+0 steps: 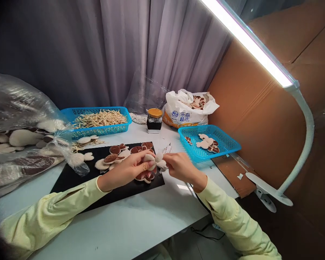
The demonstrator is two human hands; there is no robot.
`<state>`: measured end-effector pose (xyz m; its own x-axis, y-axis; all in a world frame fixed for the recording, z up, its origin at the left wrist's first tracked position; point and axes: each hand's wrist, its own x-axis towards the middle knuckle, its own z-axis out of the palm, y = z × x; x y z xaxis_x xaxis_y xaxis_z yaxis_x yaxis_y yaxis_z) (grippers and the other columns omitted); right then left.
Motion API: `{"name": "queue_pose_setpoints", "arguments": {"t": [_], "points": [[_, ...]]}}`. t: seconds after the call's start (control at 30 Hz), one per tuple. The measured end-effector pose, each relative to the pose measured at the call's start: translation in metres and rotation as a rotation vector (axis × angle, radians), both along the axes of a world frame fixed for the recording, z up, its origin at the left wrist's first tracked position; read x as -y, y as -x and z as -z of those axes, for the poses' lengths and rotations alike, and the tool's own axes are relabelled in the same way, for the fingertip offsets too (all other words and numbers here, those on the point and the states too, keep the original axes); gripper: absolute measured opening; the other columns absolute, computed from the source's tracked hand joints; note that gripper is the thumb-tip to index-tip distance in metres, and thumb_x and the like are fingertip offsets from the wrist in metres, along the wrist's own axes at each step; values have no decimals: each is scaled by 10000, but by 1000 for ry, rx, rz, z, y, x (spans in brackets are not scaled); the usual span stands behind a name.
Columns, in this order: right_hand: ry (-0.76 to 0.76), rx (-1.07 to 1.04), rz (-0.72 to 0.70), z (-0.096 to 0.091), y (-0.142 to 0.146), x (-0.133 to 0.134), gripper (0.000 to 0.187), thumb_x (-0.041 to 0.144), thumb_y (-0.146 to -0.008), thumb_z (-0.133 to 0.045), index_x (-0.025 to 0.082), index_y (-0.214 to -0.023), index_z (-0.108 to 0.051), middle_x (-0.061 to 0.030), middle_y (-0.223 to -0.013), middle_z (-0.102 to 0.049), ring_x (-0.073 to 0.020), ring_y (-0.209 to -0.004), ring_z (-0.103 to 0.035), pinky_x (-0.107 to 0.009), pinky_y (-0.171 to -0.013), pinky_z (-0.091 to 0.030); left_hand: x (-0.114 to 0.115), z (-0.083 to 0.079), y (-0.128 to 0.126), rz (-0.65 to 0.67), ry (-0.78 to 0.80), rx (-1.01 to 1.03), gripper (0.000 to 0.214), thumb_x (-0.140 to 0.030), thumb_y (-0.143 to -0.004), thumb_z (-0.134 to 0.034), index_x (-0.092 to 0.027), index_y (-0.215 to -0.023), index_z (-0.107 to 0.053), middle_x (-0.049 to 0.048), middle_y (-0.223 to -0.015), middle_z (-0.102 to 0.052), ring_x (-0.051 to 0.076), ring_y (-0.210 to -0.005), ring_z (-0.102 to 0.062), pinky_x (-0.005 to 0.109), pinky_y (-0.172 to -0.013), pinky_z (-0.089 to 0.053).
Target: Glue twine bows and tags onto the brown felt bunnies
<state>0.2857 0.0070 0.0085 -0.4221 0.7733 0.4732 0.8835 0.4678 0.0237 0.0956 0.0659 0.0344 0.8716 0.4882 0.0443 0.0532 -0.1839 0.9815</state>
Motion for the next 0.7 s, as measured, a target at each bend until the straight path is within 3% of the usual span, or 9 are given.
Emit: {"name": "queue_pose_setpoints", "arguments": {"t": [0.13,0.27,0.4,0.57,0.7], "points": [[-163,-15,0,10,12,26,235,-10,-680,-342,190,-612,-446,14,-507,-436,-117,-468,-340,-252,-477,-228,1,-1,-2,4,134,19,294,-450,-860,-431,-171,-764,-431,0,-699,-524,75,-495,-448,177,-416,-291],[-270,50,-39,-4,25,34,222,37,-721,-384,198,-580,-445,2,-515,-442,-136,-489,-324,-293,-500,-201,8,4,-4,-47,23,-4,266,-429,-842,-466,-179,-754,-452,-29,-624,-514,98,-514,-450,201,-467,-332],[-233,92,-74,-23,24,10,208,72,-761,-398,196,-606,-460,1,-549,-465,-134,-508,-328,-302,-505,-180,9,9,-2,-113,-237,-85,240,-379,-838,-465,-184,-697,-462,-43,-595,-484,114,-544,-453,213,-504,-326],[-131,-34,-45,-25,7,-23,147,82,-703,-436,193,-607,-433,22,-532,-421,-115,-497,-307,-276,-486,-162,5,8,-2,-64,-188,-81,162,-321,-838,-459,-184,-755,-488,-18,-698,-535,130,-612,-501,217,-542,-391],[-44,-233,-2,-22,0,-20,186,52,-723,-392,191,-601,-417,25,-541,-428,-105,-504,-319,-253,-484,-192,5,9,-2,-44,-146,-68,173,-334,-840,-455,-179,-774,-496,-13,-711,-547,116,-566,-475,224,-531,-408]]}}
